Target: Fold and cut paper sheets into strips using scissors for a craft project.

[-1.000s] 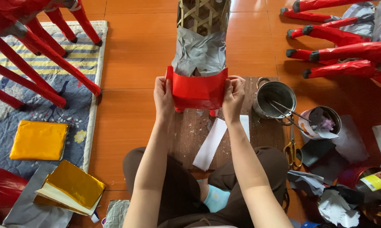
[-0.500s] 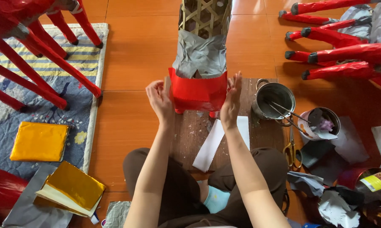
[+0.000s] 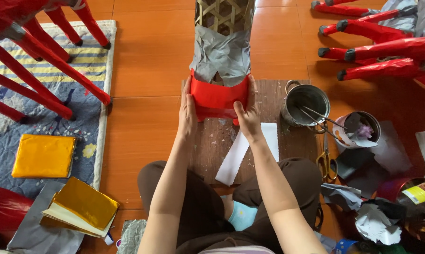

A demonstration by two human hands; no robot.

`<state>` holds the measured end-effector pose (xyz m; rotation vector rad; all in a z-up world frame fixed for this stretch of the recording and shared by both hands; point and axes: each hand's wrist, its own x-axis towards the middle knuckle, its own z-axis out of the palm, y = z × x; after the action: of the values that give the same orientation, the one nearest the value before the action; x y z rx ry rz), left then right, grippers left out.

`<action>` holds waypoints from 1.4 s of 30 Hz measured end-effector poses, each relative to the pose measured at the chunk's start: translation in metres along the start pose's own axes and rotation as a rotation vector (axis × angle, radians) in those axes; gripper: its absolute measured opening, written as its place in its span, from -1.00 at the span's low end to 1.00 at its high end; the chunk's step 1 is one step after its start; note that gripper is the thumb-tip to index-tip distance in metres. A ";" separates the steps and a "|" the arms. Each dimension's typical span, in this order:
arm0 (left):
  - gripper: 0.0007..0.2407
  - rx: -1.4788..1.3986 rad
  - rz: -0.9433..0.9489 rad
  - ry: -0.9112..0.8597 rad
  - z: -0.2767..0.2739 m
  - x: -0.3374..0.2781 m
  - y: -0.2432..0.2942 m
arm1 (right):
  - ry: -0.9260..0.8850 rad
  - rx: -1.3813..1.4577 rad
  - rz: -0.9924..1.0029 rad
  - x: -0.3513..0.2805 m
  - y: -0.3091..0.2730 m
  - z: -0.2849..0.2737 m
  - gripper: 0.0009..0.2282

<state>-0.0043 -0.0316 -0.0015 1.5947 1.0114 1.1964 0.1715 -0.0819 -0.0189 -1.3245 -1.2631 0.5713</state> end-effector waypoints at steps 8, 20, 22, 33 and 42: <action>-0.54 -0.079 0.003 -0.060 -0.008 0.000 -0.010 | -0.071 0.146 0.027 0.005 -0.016 -0.003 -0.23; -0.49 -0.060 -0.092 -0.105 -0.010 0.002 0.001 | -0.133 0.154 0.051 0.010 -0.007 -0.010 -0.14; -0.48 -0.072 -0.114 -0.112 -0.013 0.002 0.005 | -0.152 0.141 0.080 0.014 -0.009 -0.013 -0.10; -0.50 0.746 0.517 0.168 -0.024 -0.071 -0.133 | -0.047 0.149 0.274 -0.055 0.050 -0.047 -0.17; -0.50 0.995 -0.279 -0.035 0.101 -0.239 -0.259 | 0.026 -1.232 -0.129 -0.054 0.189 -0.181 -0.83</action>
<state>0.0192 -0.1996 -0.3266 2.0710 1.9025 0.4480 0.3799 -0.1545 -0.1698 -2.1752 -1.7317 -0.4405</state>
